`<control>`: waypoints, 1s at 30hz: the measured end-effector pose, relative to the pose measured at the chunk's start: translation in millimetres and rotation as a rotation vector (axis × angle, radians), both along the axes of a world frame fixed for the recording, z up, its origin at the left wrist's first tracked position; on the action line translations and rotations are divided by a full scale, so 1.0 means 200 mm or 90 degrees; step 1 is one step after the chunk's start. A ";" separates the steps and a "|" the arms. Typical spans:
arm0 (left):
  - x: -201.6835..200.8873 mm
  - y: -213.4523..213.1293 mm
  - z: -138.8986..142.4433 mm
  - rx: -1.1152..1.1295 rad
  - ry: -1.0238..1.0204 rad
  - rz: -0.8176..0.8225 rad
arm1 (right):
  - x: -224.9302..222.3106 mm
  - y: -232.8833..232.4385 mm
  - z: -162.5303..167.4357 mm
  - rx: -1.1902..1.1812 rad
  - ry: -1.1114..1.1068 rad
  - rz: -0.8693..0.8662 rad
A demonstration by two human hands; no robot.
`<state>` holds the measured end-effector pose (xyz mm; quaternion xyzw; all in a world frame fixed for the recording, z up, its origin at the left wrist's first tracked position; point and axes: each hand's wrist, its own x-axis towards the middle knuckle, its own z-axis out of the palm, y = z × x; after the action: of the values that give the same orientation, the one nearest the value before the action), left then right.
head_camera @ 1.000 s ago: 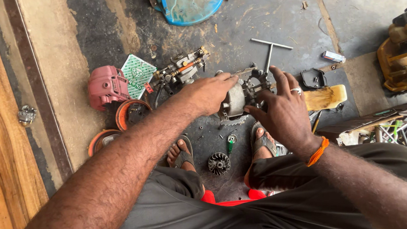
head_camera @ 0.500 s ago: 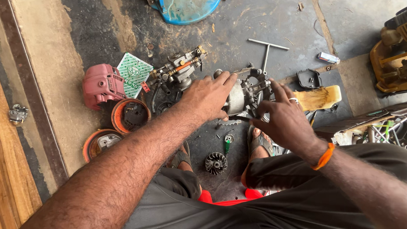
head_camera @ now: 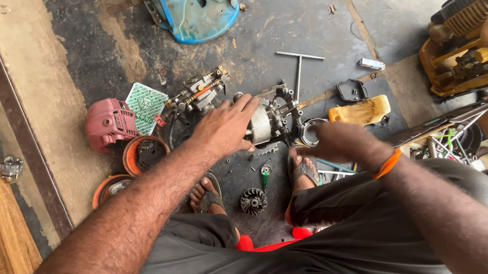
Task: The person sits on the floor and uses a screwdriver to adjust and tighten components on a small engine part. They repeatedly insert the screwdriver into different holes and turn it, occasionally repositioning the part with their left hand.
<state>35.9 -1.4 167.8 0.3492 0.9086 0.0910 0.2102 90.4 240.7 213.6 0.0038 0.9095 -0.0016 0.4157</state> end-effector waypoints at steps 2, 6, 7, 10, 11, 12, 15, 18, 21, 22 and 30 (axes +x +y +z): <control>0.00 0.00 0.02 -0.006 0.002 0.004 | -0.03 0.02 0.00 -0.084 0.087 -0.066; 0.02 0.02 0.08 -0.027 -0.006 0.008 | -0.03 -0.02 -0.06 -0.217 0.197 -0.151; 0.03 0.03 0.10 -0.036 -0.009 0.007 | -0.02 -0.01 -0.06 -0.278 0.198 -0.161; 0.04 0.01 0.16 -0.046 -0.036 0.001 | -0.01 0.00 -0.03 -0.390 0.206 -0.146; 0.03 0.00 0.18 -0.040 -0.067 0.027 | 0.00 -0.01 -0.02 -0.381 0.213 -0.118; 0.01 -0.01 0.19 -0.035 -0.099 0.053 | 0.01 -0.02 0.00 -0.374 0.219 -0.090; -0.02 -0.03 0.19 0.077 -0.101 0.095 | 0.04 -0.07 0.06 -0.284 0.209 -0.003; 0.01 0.00 0.13 0.144 -0.111 0.077 | 0.04 -0.11 0.07 -0.260 0.284 0.093; 0.05 0.05 0.06 0.124 -0.173 0.067 | 0.01 -0.12 0.05 -0.361 0.439 0.184; 0.05 0.06 0.04 0.111 -0.196 0.068 | -0.02 -0.13 0.04 -0.363 0.442 0.154; -0.03 0.05 0.01 0.096 -0.305 0.368 | -0.11 -0.08 0.20 -0.319 0.434 0.015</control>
<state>29.4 8.7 170.5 0.0616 0.8854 0.2922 0.3561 68.7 224.1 253.8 -0.1089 0.9663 -0.2192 0.0793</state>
